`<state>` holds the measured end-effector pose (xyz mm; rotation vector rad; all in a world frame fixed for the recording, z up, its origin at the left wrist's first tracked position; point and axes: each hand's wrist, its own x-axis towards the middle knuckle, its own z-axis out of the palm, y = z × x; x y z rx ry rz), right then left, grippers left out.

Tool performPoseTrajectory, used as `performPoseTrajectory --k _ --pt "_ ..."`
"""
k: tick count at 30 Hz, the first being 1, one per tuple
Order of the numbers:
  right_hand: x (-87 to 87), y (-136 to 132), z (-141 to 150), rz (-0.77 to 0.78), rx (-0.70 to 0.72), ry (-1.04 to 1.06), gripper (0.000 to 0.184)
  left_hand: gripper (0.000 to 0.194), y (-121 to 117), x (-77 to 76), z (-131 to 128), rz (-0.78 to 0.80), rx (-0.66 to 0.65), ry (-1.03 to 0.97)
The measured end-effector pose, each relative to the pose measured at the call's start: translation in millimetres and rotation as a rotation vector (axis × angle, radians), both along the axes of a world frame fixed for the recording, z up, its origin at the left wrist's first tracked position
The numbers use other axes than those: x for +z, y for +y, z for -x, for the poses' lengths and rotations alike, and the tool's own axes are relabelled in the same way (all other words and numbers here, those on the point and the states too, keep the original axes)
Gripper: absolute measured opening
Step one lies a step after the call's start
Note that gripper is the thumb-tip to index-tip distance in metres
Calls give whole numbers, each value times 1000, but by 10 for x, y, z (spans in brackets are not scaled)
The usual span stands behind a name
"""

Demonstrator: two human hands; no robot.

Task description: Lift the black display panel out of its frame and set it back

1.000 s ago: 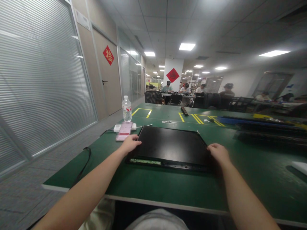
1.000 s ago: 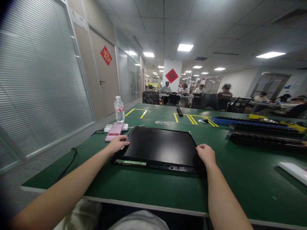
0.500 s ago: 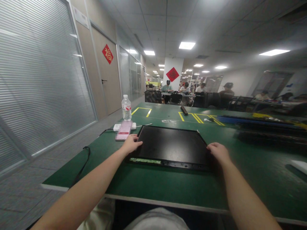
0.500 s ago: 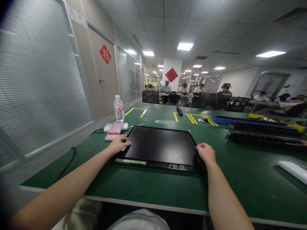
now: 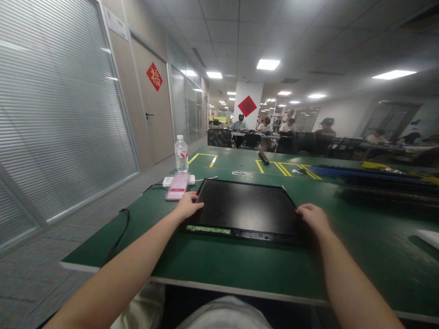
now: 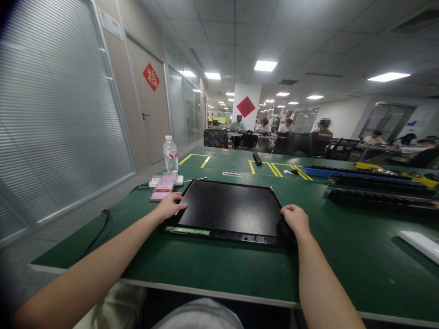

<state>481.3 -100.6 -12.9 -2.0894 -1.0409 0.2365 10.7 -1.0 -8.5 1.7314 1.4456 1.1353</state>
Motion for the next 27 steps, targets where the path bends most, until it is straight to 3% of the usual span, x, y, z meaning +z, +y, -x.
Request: performPoseTrajectory --k 27 --pt "43 -25 51 7 -5 30 18 23 30 -1 49 -45 -24 101"
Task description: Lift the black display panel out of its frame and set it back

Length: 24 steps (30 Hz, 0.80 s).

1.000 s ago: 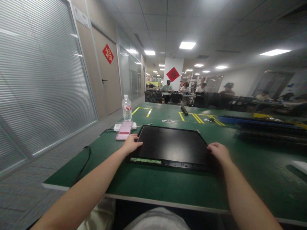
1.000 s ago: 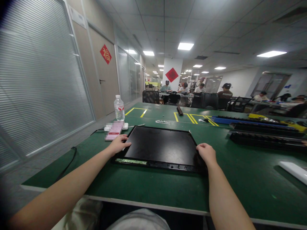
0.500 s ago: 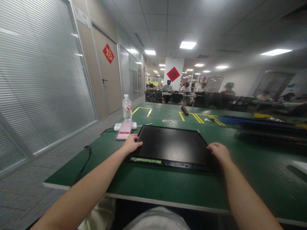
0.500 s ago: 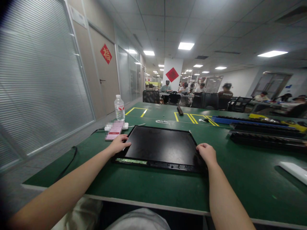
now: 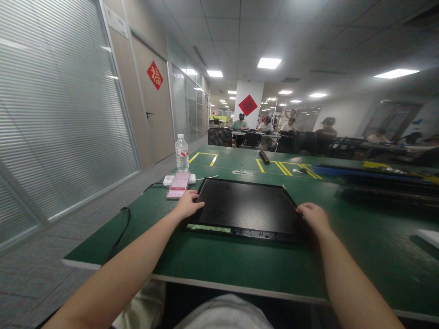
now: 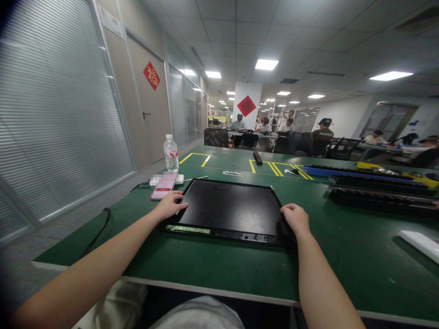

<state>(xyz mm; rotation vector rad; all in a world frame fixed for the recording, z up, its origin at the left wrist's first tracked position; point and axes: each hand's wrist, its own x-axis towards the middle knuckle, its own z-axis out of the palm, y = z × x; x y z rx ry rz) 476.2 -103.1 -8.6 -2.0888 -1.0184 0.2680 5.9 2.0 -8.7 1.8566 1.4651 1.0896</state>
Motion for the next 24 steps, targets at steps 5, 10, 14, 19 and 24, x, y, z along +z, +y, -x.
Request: performPoseTrajectory --k 5,10,14,19,24 --pt "10 -4 -3 14 13 -35 18 23 -1 0 3 -33 -25 68" --pt "16 -2 15 18 5 -46 18 26 -14 -9 3 -84 -34 192" --pt "25 -13 34 8 -1 -69 17 30 13 -24 7 -96 -52 378" --pt "40 -27 35 22 1 -67 16 33 105 -52 19 -95 -19 414" --pt "53 -26 43 40 -4 -48 15 40 141 -79 30 -95 10 418"
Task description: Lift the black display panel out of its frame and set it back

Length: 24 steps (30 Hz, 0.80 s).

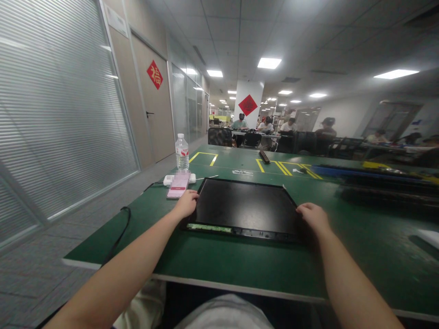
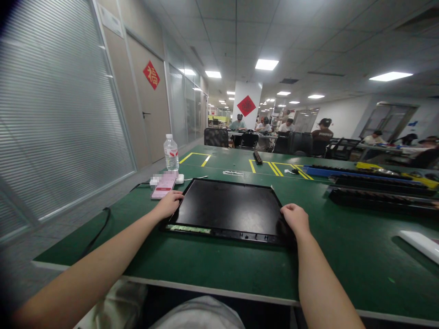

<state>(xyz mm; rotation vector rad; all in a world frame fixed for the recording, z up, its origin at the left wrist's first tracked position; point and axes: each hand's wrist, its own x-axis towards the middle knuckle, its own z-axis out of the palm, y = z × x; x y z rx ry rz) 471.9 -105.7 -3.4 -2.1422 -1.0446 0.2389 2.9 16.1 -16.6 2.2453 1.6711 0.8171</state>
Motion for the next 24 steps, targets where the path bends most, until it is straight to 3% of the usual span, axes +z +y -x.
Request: performPoseTrajectory --k 24 --pt "-22 12 -26 -7 -2 -5 15 42 -123 86 -29 -22 -56 107"
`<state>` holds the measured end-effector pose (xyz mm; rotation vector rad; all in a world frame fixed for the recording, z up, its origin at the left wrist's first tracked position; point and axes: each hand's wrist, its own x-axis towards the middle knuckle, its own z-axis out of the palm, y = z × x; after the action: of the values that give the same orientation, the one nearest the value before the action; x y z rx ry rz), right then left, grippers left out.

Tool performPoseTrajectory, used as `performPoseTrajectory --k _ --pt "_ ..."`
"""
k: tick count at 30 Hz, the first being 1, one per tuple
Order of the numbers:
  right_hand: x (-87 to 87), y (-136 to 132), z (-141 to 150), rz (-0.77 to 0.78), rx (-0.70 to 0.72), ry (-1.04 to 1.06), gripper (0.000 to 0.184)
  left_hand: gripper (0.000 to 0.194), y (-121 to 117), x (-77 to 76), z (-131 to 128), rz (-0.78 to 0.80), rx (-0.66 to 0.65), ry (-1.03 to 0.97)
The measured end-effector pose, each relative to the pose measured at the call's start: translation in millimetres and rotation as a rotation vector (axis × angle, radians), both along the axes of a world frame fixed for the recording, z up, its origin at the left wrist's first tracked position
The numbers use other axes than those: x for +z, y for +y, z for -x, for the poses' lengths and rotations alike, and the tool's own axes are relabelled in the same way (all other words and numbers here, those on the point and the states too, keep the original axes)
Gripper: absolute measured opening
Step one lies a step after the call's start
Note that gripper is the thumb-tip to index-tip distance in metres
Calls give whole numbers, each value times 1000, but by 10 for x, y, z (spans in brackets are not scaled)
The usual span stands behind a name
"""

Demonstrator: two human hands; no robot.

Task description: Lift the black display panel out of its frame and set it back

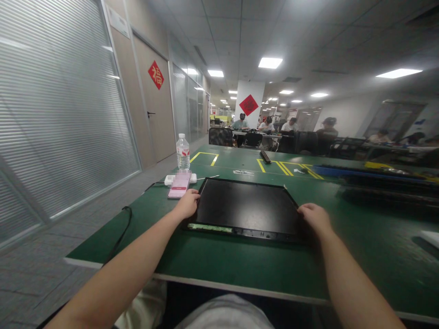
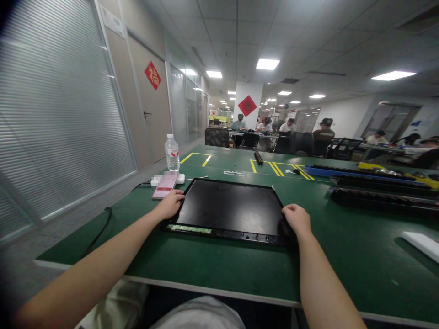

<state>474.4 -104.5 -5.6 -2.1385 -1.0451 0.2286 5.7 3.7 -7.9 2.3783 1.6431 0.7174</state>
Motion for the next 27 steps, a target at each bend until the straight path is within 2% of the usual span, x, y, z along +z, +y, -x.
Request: performPoseTrajectory --k 14,27 --pt "20 -6 9 16 -4 -6 16 42 26 -52 8 -23 -19 29" --pt "-4 20 -35 26 7 -22 17 43 -35 -11 -33 0 -2 -32"
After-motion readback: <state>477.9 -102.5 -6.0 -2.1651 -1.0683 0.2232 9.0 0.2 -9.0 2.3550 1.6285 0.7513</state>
